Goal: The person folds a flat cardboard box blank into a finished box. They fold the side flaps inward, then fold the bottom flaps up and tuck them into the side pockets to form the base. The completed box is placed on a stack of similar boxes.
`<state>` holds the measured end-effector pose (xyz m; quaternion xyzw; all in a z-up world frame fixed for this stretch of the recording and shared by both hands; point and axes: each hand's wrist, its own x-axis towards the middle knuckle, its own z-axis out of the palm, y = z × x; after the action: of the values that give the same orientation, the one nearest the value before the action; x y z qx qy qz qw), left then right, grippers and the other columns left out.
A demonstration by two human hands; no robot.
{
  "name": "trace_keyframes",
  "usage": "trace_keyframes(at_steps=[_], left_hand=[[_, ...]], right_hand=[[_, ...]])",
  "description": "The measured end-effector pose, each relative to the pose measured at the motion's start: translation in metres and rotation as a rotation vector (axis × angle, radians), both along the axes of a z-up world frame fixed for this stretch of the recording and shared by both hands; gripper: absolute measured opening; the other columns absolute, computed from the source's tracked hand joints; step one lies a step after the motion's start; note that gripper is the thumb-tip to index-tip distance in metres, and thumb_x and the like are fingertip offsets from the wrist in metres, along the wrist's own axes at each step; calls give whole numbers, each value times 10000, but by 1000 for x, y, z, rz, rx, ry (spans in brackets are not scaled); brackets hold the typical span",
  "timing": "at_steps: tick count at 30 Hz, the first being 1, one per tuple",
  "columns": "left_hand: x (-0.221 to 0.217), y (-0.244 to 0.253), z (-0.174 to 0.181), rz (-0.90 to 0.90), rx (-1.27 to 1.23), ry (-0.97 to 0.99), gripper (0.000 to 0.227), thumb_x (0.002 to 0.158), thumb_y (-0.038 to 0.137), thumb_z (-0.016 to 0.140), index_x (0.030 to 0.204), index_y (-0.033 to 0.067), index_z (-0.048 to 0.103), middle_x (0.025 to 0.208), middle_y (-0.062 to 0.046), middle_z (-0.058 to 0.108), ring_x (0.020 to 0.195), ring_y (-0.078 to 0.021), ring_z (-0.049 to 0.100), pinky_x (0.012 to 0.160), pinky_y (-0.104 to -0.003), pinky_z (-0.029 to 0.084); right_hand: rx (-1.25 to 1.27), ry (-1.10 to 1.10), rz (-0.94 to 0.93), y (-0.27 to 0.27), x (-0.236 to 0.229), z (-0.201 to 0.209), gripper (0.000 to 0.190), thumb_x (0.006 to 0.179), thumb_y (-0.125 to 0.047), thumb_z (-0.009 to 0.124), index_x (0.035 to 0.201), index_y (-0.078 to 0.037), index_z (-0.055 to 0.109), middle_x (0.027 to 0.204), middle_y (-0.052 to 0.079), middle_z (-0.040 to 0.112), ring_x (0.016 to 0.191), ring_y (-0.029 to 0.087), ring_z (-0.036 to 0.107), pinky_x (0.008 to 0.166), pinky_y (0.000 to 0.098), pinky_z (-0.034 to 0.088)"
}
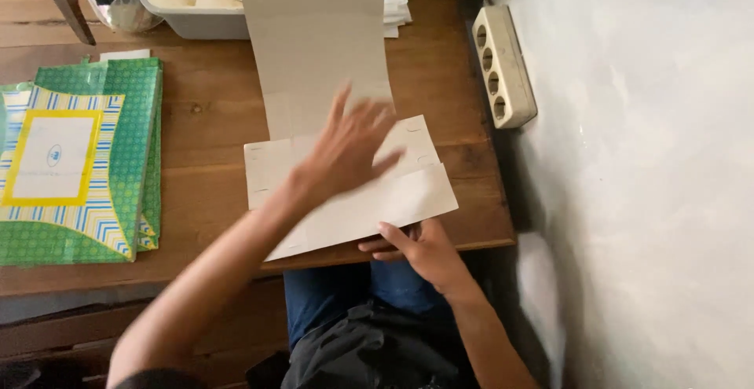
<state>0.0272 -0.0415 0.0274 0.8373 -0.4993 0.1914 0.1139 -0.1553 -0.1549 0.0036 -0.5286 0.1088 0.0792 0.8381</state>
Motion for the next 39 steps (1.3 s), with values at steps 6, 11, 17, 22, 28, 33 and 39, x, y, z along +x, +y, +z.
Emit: trace_keyframes(at_steps=[6,11,17,22,28,33,39], left_hand=[[-65,42,-1,45,70,669,700,997,488,550,1503,25,409,1573,-245,329,1495,-416,283,1206,-675,115],[-67,44,-16,16,78,530,752,1017,515,517,1594,79,311,1655,-211,238,1554,-357,161,1219,-622,8],[-65,43,-18,-12,60,459,779,974,531,570,1589,109,343,1652,-201,270,1553,-345,191,1226,-608,50],[-76,40,-37,58,-153,361,563,876,455,749,1312,129,606,1382,-130,492,1342,-329,465,1137,-549,318],[-115,44,-44,102,-268,172,207,933,278,722,1106,171,755,1124,-40,675,1162,-261,643,1043,-451,472],[-126,49,-28,70,-277,273,293,987,281,651,1231,142,733,1218,-112,692,1261,-346,608,1152,-546,368],[-126,49,-41,79,-260,199,303,986,256,635,1261,158,718,1246,-108,688,1258,-342,610,1158,-543,357]], right_hand=[[-284,219,-4,-18,-6,26,416,959,-161,620,1263,114,548,928,313,711,645,408,759,514,477,650],[-661,250,-128,-46,-19,40,334,947,-207,668,1195,16,661,672,241,683,341,299,650,263,363,526],[-1045,-50,-337,-48,-32,12,203,930,-164,673,1031,-8,754,625,142,660,406,179,616,339,277,464],[-1332,-322,-485,-19,-24,24,165,911,-142,711,1026,-23,720,734,88,610,604,202,608,501,293,506],[-1458,-409,-533,-13,-23,7,175,912,-158,721,1040,-43,689,905,76,645,870,272,643,750,380,500],[-1404,-423,-548,-6,-23,5,168,936,-180,713,1059,-71,676,945,53,672,941,262,648,822,379,455],[-1321,-587,-501,19,-18,22,345,890,-186,739,1203,-52,677,1150,115,708,1125,325,674,1003,402,453]])
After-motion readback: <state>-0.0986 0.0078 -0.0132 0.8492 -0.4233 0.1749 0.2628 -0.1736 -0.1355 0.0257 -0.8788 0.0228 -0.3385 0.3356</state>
